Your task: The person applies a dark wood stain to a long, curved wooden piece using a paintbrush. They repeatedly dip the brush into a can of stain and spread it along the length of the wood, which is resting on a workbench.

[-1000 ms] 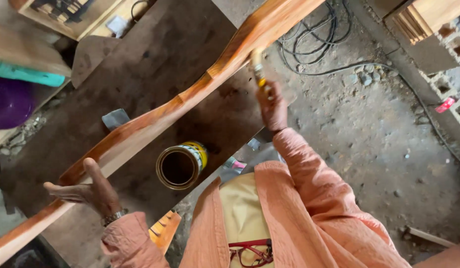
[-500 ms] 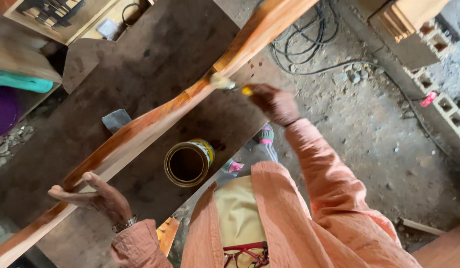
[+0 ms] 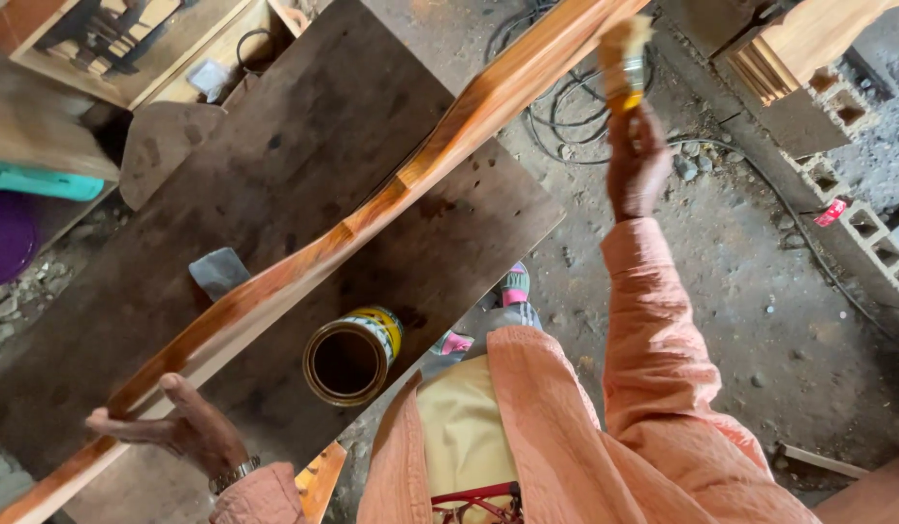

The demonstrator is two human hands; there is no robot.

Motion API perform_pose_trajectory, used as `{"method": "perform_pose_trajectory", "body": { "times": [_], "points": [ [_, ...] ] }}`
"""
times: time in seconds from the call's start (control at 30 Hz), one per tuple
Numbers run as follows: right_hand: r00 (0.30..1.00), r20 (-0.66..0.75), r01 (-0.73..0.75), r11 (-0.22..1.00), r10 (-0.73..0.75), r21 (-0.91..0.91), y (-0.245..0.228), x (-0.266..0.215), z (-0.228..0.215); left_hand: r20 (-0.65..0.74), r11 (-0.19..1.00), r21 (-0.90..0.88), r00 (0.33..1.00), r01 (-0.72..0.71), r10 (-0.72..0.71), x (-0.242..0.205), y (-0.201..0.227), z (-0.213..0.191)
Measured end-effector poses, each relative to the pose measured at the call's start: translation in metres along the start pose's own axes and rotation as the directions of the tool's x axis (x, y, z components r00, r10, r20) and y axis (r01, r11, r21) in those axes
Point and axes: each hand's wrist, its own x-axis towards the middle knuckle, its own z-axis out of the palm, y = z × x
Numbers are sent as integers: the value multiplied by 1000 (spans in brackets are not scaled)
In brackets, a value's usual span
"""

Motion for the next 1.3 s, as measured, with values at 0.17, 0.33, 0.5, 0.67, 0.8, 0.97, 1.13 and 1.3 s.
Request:
{"method": "perform_pose_trajectory", "body": {
  "times": [0.17,0.33,0.5,0.67,0.8,0.97,1.13,1.3],
  "points": [
    [987,120,123,986,-109,-115,-29,-54,52,-38,990,141,999,1,4,8,-14,2],
    [965,260,-5,999,16,-44,-12,-148,80,-9,997,68,999,-48,48,10,-12,-2],
    [846,532,89,974,37,-208,-19,-203,87,96,989,85,987,119,-127,-3,19,-6],
    [544,814,615,756,-203,-223,-18,-210,103,-15,992,-33,992,-123,123,12,-35,-2],
    [632,771,548,749,-78,-373,-16,-146,75,-7,997,73,999,40,-39,13,11,-6],
    [889,450,419,554,-87,-719,18,-76,21,-1,965,230,992,124,-127,17,15,-8],
    [985,141,27,711,103,-703,77,-53,30,-6,978,188,996,91,-92,22,-9,-11],
    [958,224,-51,876,178,-480,49,-119,78,-48,973,215,996,81,-72,34,-14,-7]
  ]
}}
